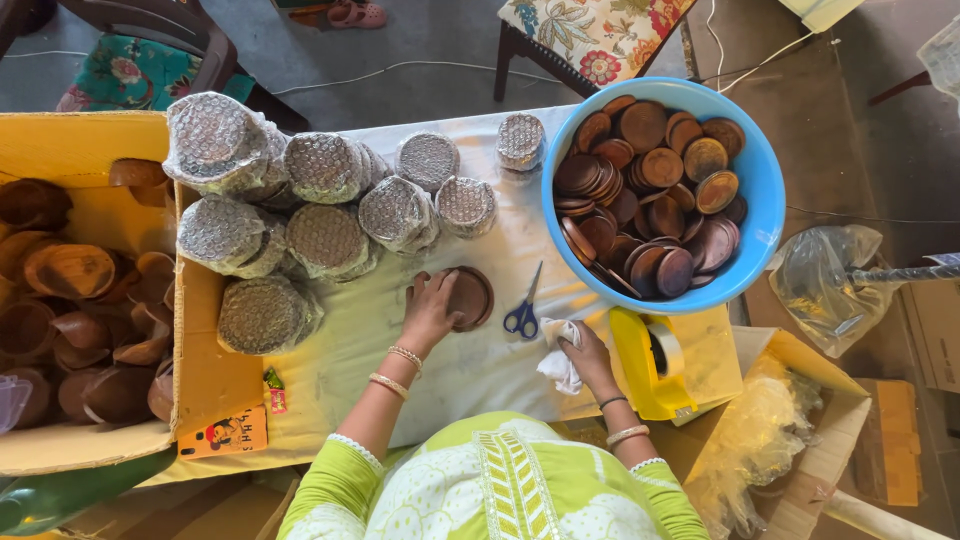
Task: The person wraps small clay items in plastic and places them into a cardboard box. They also handle bubble-wrapped packages and wooden coasters while working at a table.
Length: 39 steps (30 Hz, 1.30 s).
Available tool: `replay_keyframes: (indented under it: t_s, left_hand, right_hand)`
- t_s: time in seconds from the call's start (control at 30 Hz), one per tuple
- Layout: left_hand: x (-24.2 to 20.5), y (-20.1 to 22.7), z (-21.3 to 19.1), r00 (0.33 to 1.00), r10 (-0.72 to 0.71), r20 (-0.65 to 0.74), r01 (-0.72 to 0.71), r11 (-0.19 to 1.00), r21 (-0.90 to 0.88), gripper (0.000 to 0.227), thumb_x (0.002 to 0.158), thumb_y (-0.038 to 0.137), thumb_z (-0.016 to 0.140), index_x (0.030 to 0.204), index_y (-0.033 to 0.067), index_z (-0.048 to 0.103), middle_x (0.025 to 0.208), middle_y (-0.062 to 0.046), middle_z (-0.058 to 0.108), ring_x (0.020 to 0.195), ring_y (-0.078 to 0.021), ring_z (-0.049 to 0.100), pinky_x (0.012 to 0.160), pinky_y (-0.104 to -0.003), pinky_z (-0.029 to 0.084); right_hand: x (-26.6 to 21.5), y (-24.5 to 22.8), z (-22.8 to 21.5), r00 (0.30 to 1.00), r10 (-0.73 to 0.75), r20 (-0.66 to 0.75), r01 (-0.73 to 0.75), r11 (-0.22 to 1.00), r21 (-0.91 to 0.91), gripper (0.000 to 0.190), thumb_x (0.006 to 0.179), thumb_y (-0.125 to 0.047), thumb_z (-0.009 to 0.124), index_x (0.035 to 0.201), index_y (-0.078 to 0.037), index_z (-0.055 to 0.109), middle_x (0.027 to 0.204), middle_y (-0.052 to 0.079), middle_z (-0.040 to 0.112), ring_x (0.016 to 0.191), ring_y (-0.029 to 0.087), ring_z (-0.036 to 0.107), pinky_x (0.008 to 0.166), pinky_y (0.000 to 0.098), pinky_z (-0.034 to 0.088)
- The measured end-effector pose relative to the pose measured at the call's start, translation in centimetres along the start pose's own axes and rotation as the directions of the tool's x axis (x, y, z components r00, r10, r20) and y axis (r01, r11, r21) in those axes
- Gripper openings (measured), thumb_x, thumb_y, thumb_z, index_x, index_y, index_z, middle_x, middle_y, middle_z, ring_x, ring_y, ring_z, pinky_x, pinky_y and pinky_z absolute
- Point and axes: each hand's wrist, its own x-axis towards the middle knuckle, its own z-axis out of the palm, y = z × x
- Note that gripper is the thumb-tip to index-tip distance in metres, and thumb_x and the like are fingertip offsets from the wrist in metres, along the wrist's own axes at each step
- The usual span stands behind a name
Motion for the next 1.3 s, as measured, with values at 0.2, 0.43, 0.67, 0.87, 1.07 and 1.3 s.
replay_keyframes:
  t_s: [0.2, 0.43, 0.67, 0.87, 1.07, 1.3]
  left_hand:
    - [-0.3, -4.3, 2.0, 0.947, -0.106, -0.303, 0.004, 0.948, -0.320, 0.048, 0.085, 0.012, 0.075, 0.130, 0.0078, 0.061, 0.121, -0.015, 0.066, 0.119, -0.0368, 0.053, 0.103, -0.046, 0.044]
    - [-3.9, -3.6, 0.2, 0.922, -0.200, -0.330, 0.076, 0.932, -0.354, 0.027, 0.089, 0.003, 0.067, 0.115, 0.0074, 0.068, 0.114, -0.013, 0.068, 0.112, -0.0343, 0.058, 0.098, -0.042, 0.048]
    - [-4.4, 0.1, 0.1, 0.912, 0.253, -0.322, -0.268, 0.963, -0.001, 0.030, 0.084, 0.009, 0.069, 0.113, 0.0034, 0.068, 0.121, -0.016, 0.065, 0.119, -0.0374, 0.055, 0.101, -0.048, 0.045]
    - [-5.2, -0.3, 2.2, 0.925, 0.321, -0.203, -0.293, 0.943, 0.158, 0.034, 0.083, 0.008, 0.068, 0.116, 0.0001, 0.068, 0.117, -0.017, 0.064, 0.118, -0.0377, 0.054, 0.103, -0.048, 0.044]
    - [-5.4, -1.5, 4.1, 0.911, 0.364, -0.196, -0.314, 0.918, 0.243, 0.023, 0.078, 0.003, 0.067, 0.100, 0.0023, 0.070, 0.107, -0.015, 0.064, 0.115, -0.0352, 0.056, 0.108, -0.047, 0.045]
    - [-5.4, -2.7, 5.6, 0.920, 0.314, -0.235, -0.280, 0.945, 0.169, 0.014, 0.081, 0.003, 0.065, 0.094, 0.0050, 0.070, 0.098, -0.012, 0.067, 0.107, -0.0303, 0.061, 0.104, -0.043, 0.047]
  right_hand:
    - [-0.1, 0.1, -0.1, 0.999, 0.032, 0.002, -0.032, 0.998, 0.062, 0.046, 0.086, -0.024, 0.071, 0.126, -0.014, 0.051, 0.117, 0.016, 0.069, 0.109, 0.039, 0.067, 0.088, 0.0435, 0.053]
    - [-0.8, -0.8, -1.1, 0.998, -0.048, -0.046, 0.048, 0.999, 0.005, 0.044, 0.086, -0.018, 0.072, 0.124, -0.012, 0.050, 0.117, 0.017, 0.065, 0.108, 0.042, 0.064, 0.086, 0.0465, 0.052]
    - [-0.9, -7.8, -3.1, 0.939, -0.296, -0.174, 0.281, 0.954, -0.106, 0.032, 0.086, -0.011, 0.073, 0.116, -0.009, 0.060, 0.109, 0.017, 0.063, 0.101, 0.041, 0.063, 0.083, 0.0466, 0.052]
    - [0.8, -15.5, -0.2, 0.821, -0.515, -0.248, 0.515, 0.854, -0.068, 0.039, 0.084, -0.003, 0.073, 0.122, -0.010, 0.065, 0.119, 0.014, 0.063, 0.117, 0.033, 0.059, 0.100, 0.0424, 0.048]
    - [5.8, -15.2, 9.1, 0.601, -0.799, -0.030, 0.759, 0.582, -0.292, 0.048, 0.088, 0.000, 0.064, 0.135, -0.010, 0.062, 0.139, 0.012, 0.060, 0.135, 0.031, 0.051, 0.117, 0.0437, 0.040]
    - [5.6, -13.8, 9.5, 0.410, -0.859, 0.306, 0.910, 0.365, -0.196, 0.054, 0.089, -0.010, 0.063, 0.142, -0.008, 0.057, 0.151, 0.010, 0.053, 0.145, 0.028, 0.047, 0.122, 0.0456, 0.034]
